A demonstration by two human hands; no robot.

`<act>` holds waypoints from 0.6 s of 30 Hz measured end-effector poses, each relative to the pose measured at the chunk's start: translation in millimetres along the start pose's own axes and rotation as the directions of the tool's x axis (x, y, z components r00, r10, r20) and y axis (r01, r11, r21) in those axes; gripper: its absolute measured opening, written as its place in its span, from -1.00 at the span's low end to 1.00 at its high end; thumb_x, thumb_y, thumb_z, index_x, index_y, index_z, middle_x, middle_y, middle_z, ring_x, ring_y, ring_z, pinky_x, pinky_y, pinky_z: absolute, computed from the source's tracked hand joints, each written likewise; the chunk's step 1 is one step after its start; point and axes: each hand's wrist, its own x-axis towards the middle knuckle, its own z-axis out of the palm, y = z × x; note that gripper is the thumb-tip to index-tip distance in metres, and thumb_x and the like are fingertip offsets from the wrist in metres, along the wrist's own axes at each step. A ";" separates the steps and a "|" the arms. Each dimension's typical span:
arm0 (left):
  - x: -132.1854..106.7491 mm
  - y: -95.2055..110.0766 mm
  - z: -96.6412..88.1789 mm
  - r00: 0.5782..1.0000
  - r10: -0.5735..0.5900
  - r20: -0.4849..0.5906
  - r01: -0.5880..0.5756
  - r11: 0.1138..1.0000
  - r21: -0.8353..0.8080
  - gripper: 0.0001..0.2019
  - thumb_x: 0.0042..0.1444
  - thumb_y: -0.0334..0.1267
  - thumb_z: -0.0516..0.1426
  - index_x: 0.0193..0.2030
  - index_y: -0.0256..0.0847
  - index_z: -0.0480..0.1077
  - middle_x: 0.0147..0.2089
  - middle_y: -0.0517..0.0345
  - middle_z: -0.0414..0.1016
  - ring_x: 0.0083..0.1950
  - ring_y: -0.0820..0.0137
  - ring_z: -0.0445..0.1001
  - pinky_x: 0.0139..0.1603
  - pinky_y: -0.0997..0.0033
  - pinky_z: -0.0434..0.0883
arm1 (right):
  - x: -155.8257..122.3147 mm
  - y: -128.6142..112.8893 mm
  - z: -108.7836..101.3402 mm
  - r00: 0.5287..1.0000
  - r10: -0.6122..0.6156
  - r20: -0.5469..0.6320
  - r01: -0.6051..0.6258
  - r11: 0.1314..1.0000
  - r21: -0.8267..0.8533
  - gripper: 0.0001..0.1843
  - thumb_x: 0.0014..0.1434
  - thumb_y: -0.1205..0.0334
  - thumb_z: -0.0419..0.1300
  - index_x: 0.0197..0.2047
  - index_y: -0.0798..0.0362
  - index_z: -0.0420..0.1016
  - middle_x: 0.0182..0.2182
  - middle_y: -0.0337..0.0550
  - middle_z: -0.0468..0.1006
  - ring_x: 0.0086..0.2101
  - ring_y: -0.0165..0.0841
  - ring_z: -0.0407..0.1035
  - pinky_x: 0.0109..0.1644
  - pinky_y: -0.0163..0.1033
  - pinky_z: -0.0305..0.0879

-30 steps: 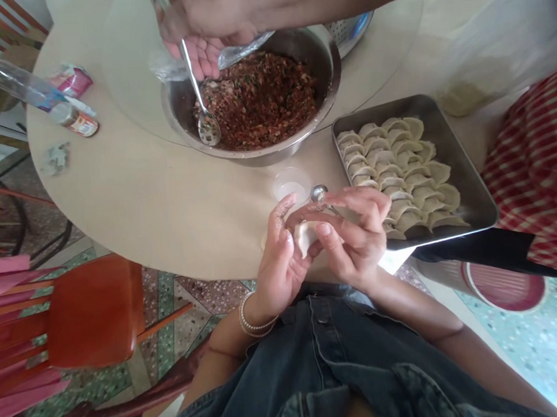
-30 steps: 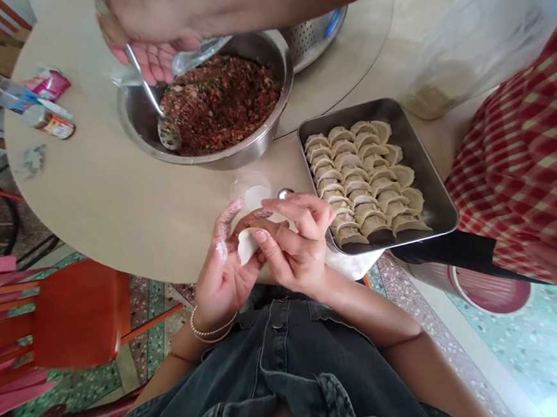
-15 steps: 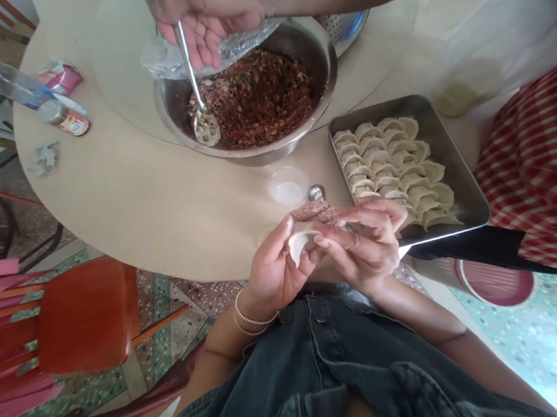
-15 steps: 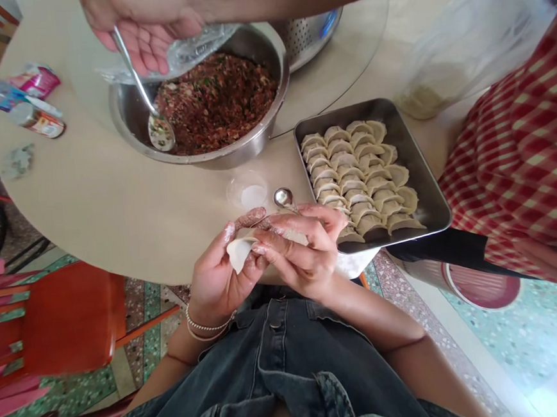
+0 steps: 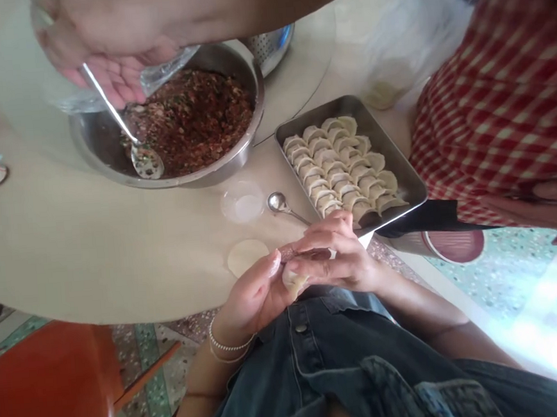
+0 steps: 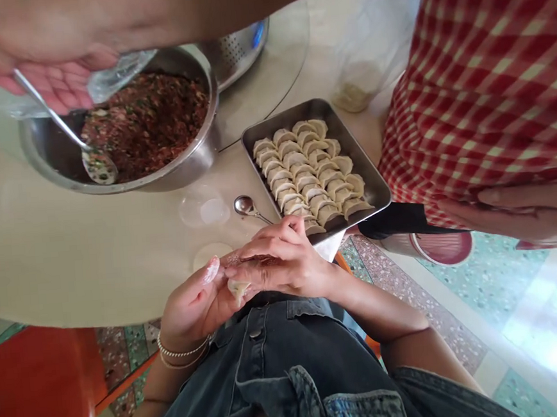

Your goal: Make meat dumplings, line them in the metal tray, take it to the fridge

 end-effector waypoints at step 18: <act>-12.3 8.1 -13.6 0.936 0.304 -0.175 -0.231 0.911 0.342 -0.63 0.29 -0.19 -0.01 0.14 -0.18 0.43 0.24 -0.06 0.43 0.35 0.09 0.28 0.33 0.08 0.29 | -19.9 75.4 -140.9 0.824 0.490 0.285 -0.382 0.851 -0.361 -0.80 0.26 0.17 0.18 -0.20 0.00 0.63 -0.27 -0.15 0.66 -0.25 -0.42 0.50 -0.11 -0.26 0.34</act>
